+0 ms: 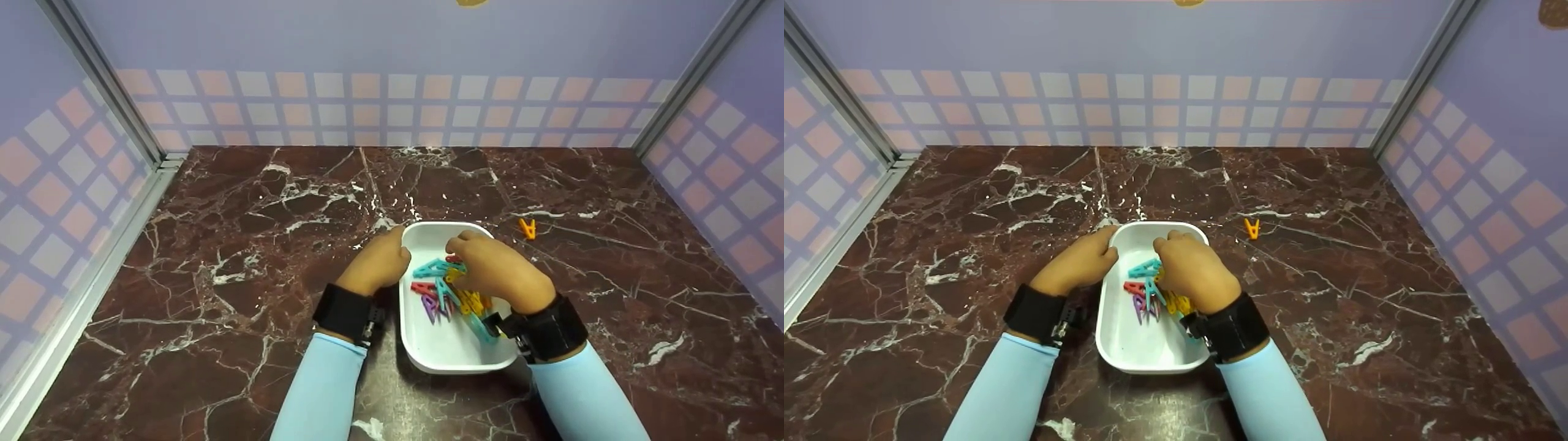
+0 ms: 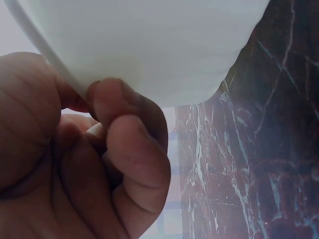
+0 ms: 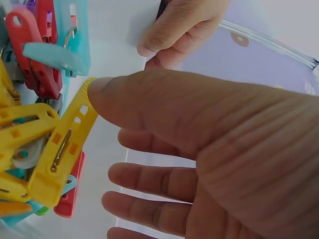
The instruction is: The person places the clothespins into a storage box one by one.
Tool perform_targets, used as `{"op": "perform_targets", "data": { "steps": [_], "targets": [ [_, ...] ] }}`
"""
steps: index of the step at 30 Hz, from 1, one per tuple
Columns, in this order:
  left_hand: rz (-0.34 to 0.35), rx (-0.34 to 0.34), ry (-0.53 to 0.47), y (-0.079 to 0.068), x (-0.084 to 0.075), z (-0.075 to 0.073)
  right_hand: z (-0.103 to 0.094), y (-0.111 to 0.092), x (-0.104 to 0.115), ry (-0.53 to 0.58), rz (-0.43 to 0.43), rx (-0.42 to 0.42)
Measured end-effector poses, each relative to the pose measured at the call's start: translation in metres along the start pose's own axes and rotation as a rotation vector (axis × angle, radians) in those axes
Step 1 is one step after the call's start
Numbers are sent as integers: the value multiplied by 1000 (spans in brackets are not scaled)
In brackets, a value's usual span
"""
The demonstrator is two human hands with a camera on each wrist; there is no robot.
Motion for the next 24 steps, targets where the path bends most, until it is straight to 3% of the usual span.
{"op": "perform_targets", "data": {
  "steps": [7, 12, 18, 24],
  "targets": [
    [15, -10, 28, 0, 0, -1, -6, -3, 1, 14, -75, -66],
    [12, -9, 32, 0, -1, 0, -18, -10, -3, 51, -77, -137],
    [7, -8, 27, 0, -2, -1, -34, -21, -27, 136, 4, -202],
    [12, -17, 14, 0, -1, 0, -31, -23, -75, 203, 158, -218]
  ]
}}
Point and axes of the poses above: each hand's wrist, its own y-axis towards the middle knuckle, its own z-axis out of the palm, x = y × z, the point moved 4 cm from there along y, towards the middle knuckle
